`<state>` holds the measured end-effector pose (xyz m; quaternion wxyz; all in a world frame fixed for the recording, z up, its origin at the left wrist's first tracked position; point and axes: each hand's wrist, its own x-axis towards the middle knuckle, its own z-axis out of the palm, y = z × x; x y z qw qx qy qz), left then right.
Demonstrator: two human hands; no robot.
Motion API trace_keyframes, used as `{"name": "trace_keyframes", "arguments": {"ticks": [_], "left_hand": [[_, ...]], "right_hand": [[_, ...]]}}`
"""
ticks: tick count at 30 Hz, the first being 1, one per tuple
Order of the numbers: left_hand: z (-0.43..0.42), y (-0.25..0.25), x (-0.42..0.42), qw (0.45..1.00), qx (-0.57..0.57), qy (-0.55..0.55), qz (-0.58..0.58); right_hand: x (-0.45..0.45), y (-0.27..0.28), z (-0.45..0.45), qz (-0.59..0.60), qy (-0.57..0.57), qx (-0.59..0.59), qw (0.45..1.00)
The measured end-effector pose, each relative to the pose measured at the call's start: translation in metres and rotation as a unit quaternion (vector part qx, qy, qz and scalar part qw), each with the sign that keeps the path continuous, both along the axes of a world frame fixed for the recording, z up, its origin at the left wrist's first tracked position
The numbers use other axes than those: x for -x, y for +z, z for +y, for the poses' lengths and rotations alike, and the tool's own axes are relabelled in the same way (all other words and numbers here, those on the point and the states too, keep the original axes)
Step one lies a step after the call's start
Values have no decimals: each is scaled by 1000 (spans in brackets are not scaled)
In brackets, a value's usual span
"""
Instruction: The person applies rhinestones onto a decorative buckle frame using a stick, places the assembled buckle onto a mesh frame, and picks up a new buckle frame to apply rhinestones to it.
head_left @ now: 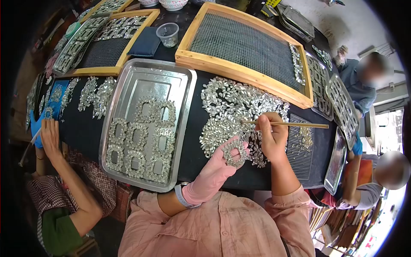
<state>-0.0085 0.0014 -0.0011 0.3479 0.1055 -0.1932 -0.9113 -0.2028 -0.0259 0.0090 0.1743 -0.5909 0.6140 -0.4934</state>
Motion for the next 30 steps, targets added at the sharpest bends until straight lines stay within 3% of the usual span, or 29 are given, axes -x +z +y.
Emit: {"name": "trace_keyframes", "arguments": {"ticks": [7,13,21,30], "left_hand": [[1,-4,1,1000,-9,15,14],[2,-4,2,999,-21,25,24],[1,0,3,999,-18,29,18],[0,4,0,999,-22,30,21]], "right_hand": [[3,0,3,6,19,-33,999],[-5,19,13,-157,36,2,987],[0,21,22,-102,154,52,981],[-1,22,26,-42,156,83,983]]}}
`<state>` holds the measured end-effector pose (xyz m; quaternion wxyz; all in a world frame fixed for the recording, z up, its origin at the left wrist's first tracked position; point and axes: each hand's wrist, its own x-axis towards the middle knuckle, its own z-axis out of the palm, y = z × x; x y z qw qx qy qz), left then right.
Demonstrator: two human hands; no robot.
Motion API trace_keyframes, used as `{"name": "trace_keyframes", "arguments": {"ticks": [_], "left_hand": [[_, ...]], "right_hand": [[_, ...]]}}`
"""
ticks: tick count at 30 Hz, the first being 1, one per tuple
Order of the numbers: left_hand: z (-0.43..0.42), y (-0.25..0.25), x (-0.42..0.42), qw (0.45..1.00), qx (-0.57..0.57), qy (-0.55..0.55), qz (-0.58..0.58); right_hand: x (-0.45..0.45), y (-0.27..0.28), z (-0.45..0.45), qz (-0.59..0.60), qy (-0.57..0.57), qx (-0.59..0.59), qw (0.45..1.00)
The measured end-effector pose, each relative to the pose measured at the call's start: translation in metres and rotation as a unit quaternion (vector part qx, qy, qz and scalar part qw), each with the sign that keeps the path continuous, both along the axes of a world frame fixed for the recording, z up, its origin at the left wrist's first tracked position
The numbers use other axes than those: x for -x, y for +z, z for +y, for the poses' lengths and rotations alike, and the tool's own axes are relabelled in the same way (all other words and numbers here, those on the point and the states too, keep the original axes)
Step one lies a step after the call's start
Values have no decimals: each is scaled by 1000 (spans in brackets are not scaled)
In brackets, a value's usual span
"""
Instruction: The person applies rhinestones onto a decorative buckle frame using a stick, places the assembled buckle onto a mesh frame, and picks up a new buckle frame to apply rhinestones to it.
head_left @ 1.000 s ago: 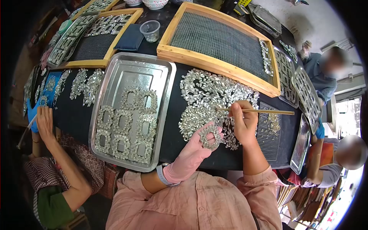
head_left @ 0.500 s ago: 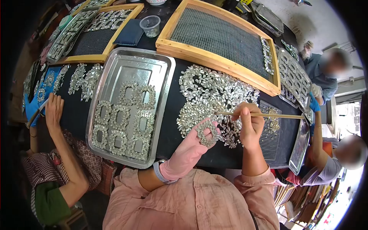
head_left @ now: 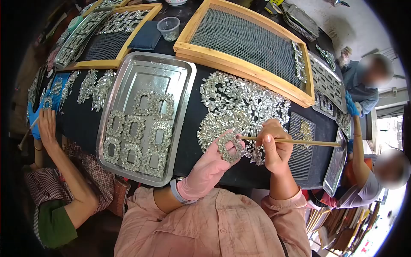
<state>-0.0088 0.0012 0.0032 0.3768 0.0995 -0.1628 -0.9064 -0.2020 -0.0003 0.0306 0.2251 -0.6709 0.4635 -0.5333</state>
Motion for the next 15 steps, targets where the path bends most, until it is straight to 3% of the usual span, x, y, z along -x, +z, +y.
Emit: {"name": "trace_keyframes", "arguments": {"ticks": [15], "left_hand": [[-1,2,-2,999,-35,-3,17]], "right_hand": [[-8,8,-2,68,13,41,997]]}}
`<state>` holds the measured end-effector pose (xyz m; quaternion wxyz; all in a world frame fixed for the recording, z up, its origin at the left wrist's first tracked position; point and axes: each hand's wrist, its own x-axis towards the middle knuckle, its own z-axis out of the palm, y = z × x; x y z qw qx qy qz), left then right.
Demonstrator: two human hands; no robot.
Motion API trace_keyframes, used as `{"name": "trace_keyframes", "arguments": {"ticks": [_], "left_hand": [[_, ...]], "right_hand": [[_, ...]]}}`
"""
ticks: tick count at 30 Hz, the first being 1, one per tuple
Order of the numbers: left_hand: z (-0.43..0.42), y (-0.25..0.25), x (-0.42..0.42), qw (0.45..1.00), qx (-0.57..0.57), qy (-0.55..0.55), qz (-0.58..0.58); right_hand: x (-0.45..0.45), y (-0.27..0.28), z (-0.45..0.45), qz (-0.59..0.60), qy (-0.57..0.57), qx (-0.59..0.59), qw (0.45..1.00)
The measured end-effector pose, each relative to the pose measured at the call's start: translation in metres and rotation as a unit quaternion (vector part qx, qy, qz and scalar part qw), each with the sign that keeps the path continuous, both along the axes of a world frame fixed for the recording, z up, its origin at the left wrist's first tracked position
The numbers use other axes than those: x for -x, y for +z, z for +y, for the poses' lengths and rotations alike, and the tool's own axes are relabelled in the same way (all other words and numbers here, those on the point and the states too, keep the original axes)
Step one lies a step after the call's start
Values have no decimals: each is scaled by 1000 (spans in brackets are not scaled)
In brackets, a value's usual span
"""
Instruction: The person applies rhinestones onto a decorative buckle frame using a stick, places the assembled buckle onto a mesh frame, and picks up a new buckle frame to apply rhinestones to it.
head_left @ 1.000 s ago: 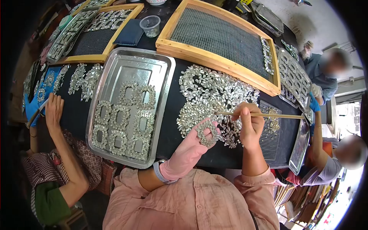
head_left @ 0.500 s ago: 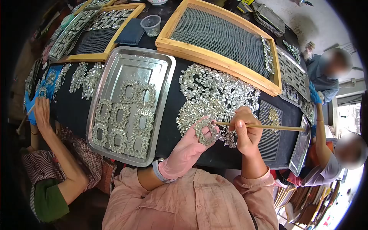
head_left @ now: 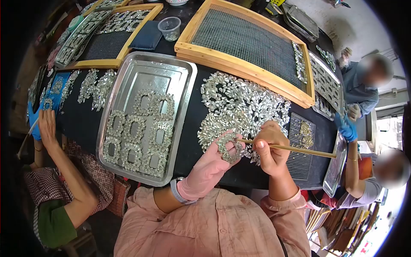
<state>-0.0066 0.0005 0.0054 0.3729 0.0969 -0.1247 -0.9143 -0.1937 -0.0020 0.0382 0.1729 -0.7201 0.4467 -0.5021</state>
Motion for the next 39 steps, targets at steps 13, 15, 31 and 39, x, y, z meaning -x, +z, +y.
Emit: {"name": "trace_keyframes", "arguments": {"ticks": [13,15,31,39], "left_hand": [[1,-3,0,998,54,-3,-36],[1,-3,1,998,52,-1,-35],[1,-7,2,1000,23,3,-2],[3,-8,2,998,48,1,-30]], "right_hand": [[3,-2,-1,-19,-28,39,999],[8,-6,-1,-53,-87,34,994],[15,-27,-9,-28,-216,-119,969],[13,-28,-10,-7,-196,-93,976]]}}
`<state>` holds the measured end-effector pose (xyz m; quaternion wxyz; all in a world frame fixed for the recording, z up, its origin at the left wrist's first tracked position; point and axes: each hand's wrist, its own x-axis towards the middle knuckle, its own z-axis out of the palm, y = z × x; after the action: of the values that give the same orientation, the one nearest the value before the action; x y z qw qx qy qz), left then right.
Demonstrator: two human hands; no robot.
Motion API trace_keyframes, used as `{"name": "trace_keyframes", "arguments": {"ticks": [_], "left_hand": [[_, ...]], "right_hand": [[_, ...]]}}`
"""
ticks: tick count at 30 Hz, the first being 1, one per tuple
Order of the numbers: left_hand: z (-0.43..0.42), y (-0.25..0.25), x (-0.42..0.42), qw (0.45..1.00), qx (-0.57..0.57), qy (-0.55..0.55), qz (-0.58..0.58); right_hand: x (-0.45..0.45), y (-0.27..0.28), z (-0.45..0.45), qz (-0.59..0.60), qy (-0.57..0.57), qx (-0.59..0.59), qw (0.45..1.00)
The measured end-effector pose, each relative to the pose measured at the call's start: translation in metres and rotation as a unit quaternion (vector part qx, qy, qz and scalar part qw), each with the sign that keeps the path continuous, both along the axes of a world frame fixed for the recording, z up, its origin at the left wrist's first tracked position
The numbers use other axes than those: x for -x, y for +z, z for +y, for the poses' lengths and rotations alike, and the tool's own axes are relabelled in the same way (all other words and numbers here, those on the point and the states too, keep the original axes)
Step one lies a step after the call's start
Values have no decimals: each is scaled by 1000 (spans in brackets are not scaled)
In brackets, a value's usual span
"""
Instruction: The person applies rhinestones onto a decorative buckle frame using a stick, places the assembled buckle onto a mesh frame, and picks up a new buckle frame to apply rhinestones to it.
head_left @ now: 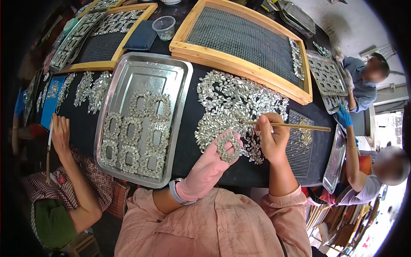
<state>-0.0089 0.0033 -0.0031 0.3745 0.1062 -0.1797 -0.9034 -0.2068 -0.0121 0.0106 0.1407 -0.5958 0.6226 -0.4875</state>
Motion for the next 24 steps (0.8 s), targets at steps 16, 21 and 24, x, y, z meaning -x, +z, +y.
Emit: {"name": "trace_keyframes", "arguments": {"ticks": [16,21,24], "left_hand": [[0,-2,1,1000,6,-2,0],[0,-2,1,1000,10,-3,5],[0,-2,1,1000,9,-5,2]], "right_hand": [[2,4,4,-98,3,-6,995],[-3,11,7,-142,11,9,990],[-3,9,9,-139,18,3,990]]}}
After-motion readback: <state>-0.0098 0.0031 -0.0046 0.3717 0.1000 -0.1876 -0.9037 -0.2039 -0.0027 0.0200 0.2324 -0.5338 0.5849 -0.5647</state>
